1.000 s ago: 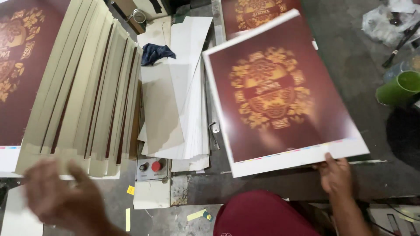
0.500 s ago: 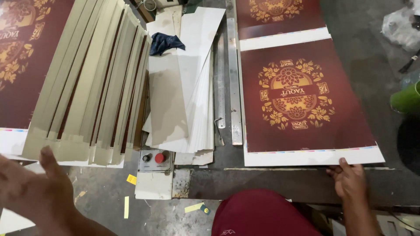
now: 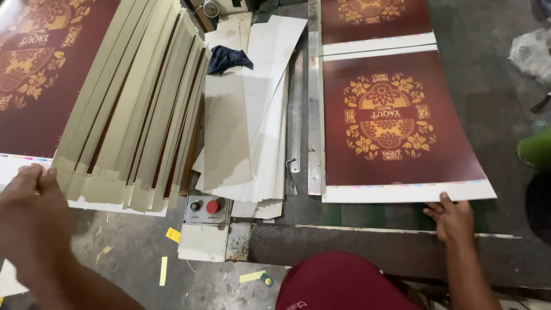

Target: The person repeatedly picks up large printed sheets from a stack on the left and places them onto a stack on the right. The person handles the sheets by hand, moving them one at a time in a continuous loop.

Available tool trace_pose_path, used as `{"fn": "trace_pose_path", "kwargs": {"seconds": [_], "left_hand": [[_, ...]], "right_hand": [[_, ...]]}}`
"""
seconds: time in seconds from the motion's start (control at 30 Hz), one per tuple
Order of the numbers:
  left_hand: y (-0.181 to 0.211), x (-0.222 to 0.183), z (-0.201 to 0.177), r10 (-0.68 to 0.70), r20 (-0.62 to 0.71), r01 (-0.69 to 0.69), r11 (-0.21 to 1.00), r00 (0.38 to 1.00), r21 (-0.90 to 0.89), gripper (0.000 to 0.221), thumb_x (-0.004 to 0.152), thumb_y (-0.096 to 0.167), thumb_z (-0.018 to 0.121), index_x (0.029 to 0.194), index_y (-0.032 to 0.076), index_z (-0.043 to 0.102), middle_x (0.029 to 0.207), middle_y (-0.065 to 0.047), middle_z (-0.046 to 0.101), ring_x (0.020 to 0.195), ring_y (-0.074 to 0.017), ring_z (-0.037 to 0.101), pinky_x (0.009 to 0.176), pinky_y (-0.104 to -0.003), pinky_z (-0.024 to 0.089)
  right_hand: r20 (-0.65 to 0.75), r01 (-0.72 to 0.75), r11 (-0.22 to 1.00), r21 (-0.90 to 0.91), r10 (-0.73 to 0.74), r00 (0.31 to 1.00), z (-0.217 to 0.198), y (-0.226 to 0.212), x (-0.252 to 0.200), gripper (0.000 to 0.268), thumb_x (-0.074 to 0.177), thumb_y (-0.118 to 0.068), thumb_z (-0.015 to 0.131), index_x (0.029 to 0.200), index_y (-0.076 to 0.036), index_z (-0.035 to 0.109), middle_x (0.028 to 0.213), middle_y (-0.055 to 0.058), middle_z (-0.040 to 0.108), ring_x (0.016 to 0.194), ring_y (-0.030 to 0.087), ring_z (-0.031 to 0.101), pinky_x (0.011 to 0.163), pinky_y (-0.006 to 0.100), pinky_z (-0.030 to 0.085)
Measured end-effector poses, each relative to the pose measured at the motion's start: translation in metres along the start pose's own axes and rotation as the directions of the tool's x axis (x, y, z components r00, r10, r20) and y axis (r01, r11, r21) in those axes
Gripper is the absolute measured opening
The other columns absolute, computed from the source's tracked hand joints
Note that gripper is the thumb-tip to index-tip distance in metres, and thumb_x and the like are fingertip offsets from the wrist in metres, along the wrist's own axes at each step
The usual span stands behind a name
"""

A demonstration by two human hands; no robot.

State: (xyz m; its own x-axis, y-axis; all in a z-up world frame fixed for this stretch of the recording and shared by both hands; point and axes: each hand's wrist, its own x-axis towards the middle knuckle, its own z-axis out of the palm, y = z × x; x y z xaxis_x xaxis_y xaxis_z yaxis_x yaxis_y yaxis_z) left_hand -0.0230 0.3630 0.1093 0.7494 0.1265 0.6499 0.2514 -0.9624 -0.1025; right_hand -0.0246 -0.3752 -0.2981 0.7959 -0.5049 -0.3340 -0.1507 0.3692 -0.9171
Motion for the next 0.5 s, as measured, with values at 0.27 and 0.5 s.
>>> {"fn": "trace_pose_path", "kwargs": {"seconds": [0.27,0.5], "left_hand": [[-0.052,0.01,0.033,-0.128,0.131,0.117,0.989,0.983,0.091,0.031,0.123,0.013,0.047,0.108,-0.003,0.068,0.076,-0.016,0.071,0.067,-0.0256,0.072,0.057,-0.033,0.055],[0.024,0.009,-0.019,0.257,-0.078,-0.247,0.962,0.963,0.113,0.026,0.115,0.019,0.052,0.095,0.007,0.063,0.094,-0.01,0.072,0.082,-0.0231,0.07,0.075,-0.031,0.055]], "right_hand": [[0.018,-0.103,0.995,-0.001,0.103,0.994,0.025,-0.02,0.008,0.043,0.11,-0.019,0.058,0.146,0.002,0.046,0.118,0.017,0.068,0.1,0.027,0.071,0.075,0.039,0.058],[0.069,-0.168,0.983,-0.074,0.173,0.982,0.026,0.001,-0.013,0.058,0.105,-0.014,0.054,0.158,-0.002,0.035,0.125,0.024,0.069,0.103,0.029,0.071,0.078,0.039,0.057]]}}
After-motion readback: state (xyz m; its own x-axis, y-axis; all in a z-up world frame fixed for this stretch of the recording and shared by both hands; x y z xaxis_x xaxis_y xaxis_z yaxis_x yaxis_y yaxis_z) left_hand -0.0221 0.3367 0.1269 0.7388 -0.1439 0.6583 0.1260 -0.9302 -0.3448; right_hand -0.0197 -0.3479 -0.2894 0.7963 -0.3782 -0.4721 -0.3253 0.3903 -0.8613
